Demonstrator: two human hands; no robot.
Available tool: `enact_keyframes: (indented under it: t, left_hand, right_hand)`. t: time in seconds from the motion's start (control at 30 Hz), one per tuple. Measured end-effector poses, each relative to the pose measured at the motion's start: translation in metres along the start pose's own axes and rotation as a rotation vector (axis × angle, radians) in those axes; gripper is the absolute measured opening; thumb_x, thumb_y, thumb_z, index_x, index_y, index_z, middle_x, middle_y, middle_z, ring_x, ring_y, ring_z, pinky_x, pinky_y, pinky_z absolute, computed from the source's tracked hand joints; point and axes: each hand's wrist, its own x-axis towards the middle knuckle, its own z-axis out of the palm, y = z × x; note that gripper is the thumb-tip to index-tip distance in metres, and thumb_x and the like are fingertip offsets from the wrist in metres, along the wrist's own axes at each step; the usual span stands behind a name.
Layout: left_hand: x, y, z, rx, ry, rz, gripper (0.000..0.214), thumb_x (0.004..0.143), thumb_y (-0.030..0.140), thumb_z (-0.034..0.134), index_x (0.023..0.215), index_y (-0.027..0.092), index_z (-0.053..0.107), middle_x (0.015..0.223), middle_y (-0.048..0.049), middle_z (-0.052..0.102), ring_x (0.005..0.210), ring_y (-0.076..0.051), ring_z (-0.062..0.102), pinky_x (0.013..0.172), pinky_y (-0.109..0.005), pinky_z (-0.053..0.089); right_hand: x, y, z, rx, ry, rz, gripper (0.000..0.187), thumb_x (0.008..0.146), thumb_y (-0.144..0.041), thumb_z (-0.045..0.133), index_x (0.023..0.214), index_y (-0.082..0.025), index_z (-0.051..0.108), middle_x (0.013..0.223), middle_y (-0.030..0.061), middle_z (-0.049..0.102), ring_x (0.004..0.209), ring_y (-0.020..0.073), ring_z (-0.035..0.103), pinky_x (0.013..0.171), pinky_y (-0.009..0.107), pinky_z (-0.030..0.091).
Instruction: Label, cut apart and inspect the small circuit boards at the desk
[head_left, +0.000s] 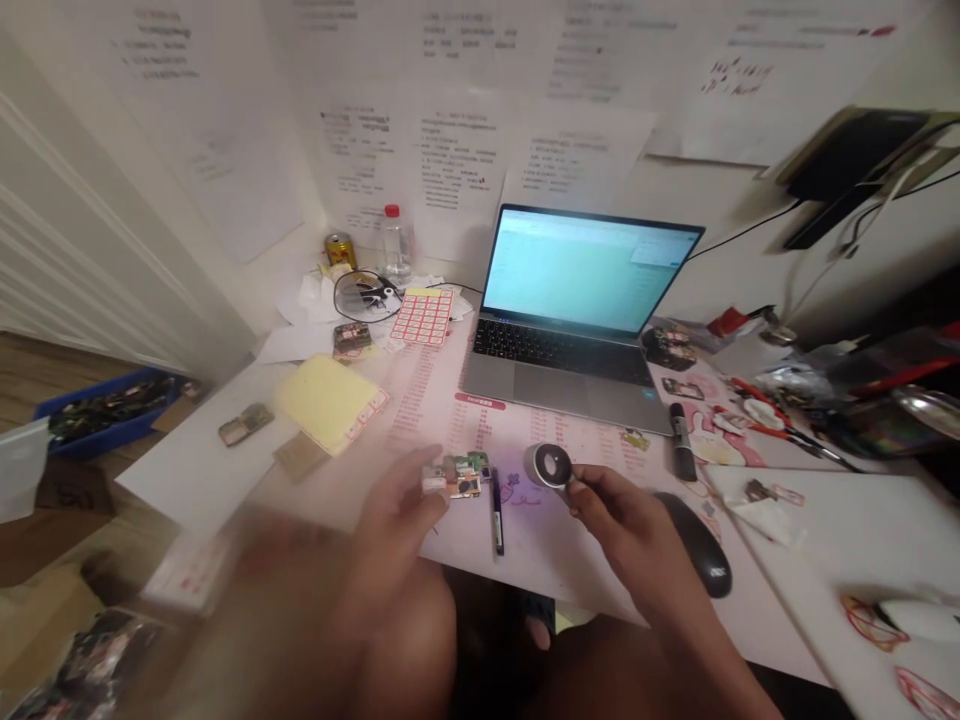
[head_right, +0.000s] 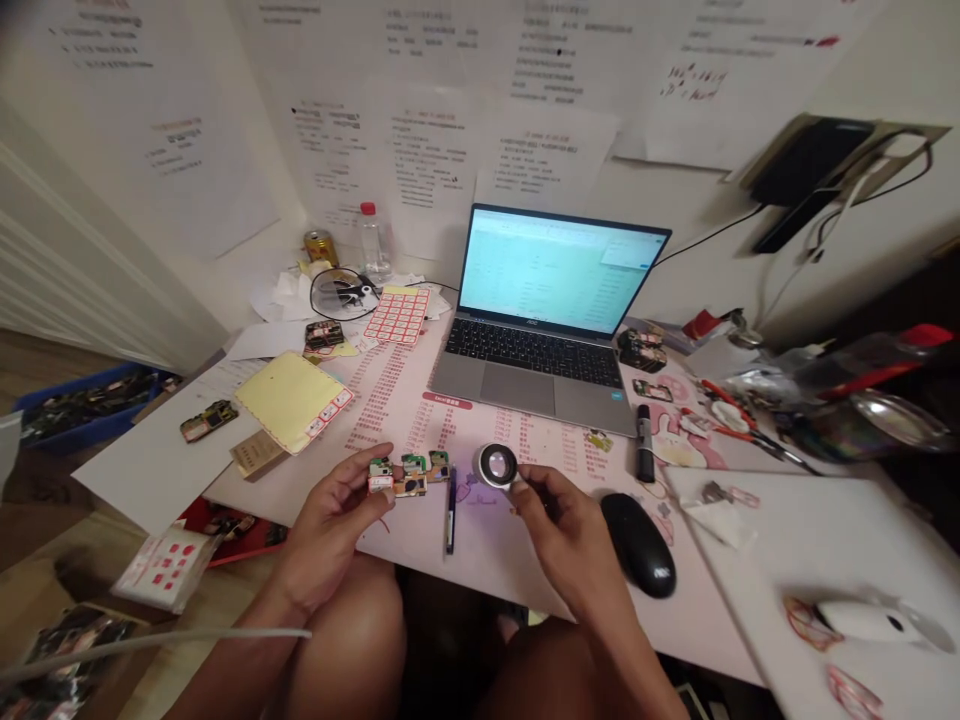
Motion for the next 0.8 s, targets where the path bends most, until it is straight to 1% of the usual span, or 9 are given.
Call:
enact_keyframes:
  t: [0.17, 0.23, 0.3, 0.4, 0.47, 0.6, 0.67, 0.73, 0.8]
  left_hand:
    - [-0.003, -0.001, -0.006, -0.004, 0.028, 0.025, 0.056, 0.081, 0.033, 0.085, 0.135, 0.025, 0.075, 0.129, -0.0099, 0.079, 0.114, -0.031, 0.073, 0.095, -0.041, 0.060]
    - [-0.005, 0.001, -0.007, -0.002, 0.027, 0.024, 0.055, 0.082, 0.033, 0.084, 0.136, 0.026, 0.074, 0.129, -0.0097, 0.079, 0.117, -0.031, 0.073, 0.096, -0.041, 0.060]
    - [-0.008, 0.003, -0.007, -0.001, 0.023, 0.024, 0.055, 0.083, 0.034, 0.083, 0.136, 0.026, 0.074, 0.130, -0.0095, 0.079, 0.118, -0.031, 0.072, 0.097, -0.042, 0.059]
    - [-0.014, 0.006, -0.009, 0.001, 0.026, 0.026, 0.057, 0.081, 0.037, 0.085, 0.135, 0.025, 0.075, 0.129, -0.0104, 0.079, 0.119, -0.032, 0.072, 0.099, -0.044, 0.059]
    - [-0.019, 0.006, -0.014, 0.008, 0.054, 0.025, 0.059, 0.078, 0.040, 0.087, 0.134, 0.025, 0.076, 0.129, -0.0107, 0.079, 0.122, -0.034, 0.072, 0.103, -0.045, 0.059]
    - [-0.030, 0.004, -0.034, 0.002, 0.138, -0.016, 0.065, 0.069, 0.048, 0.094, 0.129, 0.027, 0.077, 0.129, -0.0072, 0.080, 0.127, -0.038, 0.070, 0.103, -0.045, 0.060]
    - [-0.038, 0.003, -0.045, 0.006, 0.165, -0.046, 0.066, 0.068, 0.049, 0.096, 0.127, 0.028, 0.077, 0.124, -0.0048, 0.081, 0.123, -0.038, 0.072, 0.098, -0.043, 0.062]
    - [-0.046, 0.004, -0.053, 0.019, 0.196, -0.066, 0.055, 0.079, 0.050, 0.090, 0.127, 0.028, 0.075, 0.125, -0.0051, 0.079, 0.118, -0.034, 0.073, 0.095, -0.043, 0.064]
    - [-0.055, 0.006, -0.054, 0.033, 0.231, -0.070, 0.039, 0.097, 0.046, 0.075, 0.129, 0.024, 0.071, 0.131, -0.0094, 0.073, 0.114, -0.028, 0.072, 0.094, -0.045, 0.063]
  right_hand:
    - [0.010, 0.032, -0.004, -0.335, 0.093, 0.013, 0.046, 0.090, -0.056, 0.055, 0.106, -0.020, 0.077, 0.098, 0.0128, 0.083, 0.091, 0.0346, 0.078, 0.082, 0.045, 0.059]
    - [0.011, 0.037, 0.000, -0.421, 0.079, -0.025, 0.043, 0.093, -0.050, 0.051, 0.109, -0.019, 0.076, 0.102, 0.0144, 0.083, 0.097, 0.0361, 0.078, 0.088, 0.048, 0.058]
    - [0.010, 0.038, 0.005, -0.473, 0.077, -0.096, 0.041, 0.096, -0.045, 0.049, 0.111, -0.019, 0.076, 0.105, 0.0149, 0.082, 0.101, 0.0358, 0.077, 0.093, 0.050, 0.058]
    - [0.004, 0.031, 0.008, -0.539, 0.227, -0.258, 0.040, 0.098, -0.037, 0.045, 0.117, -0.018, 0.074, 0.120, 0.0171, 0.078, 0.112, 0.0361, 0.073, 0.097, 0.053, 0.056]
    - [-0.006, 0.025, 0.005, -0.543, 0.344, -0.342, 0.037, 0.096, -0.026, 0.043, 0.114, -0.021, 0.075, 0.120, 0.0138, 0.078, 0.109, 0.0328, 0.073, 0.095, 0.048, 0.056]
    - [-0.039, 0.016, -0.012, -0.485, 0.589, -0.310, 0.027, 0.089, -0.016, 0.046, 0.078, -0.027, 0.068, 0.083, 0.0040, 0.075, 0.082, 0.0253, 0.072, 0.082, 0.037, 0.056]
    - [-0.059, 0.020, -0.020, -0.461, 0.669, -0.257, 0.023, 0.092, -0.019, 0.049, 0.082, -0.026, 0.068, 0.086, 0.0055, 0.074, 0.085, 0.0265, 0.072, 0.084, 0.038, 0.056]
    - [-0.081, 0.031, -0.025, -0.467, 0.677, -0.223, 0.020, 0.096, -0.025, 0.051, 0.094, -0.024, 0.071, 0.093, 0.0084, 0.075, 0.089, 0.0281, 0.072, 0.085, 0.041, 0.056]
    - [-0.105, 0.052, -0.027, -0.513, 0.713, -0.179, 0.023, 0.100, -0.031, 0.052, 0.099, -0.021, 0.072, 0.098, 0.0117, 0.075, 0.092, 0.0298, 0.073, 0.084, 0.043, 0.057]
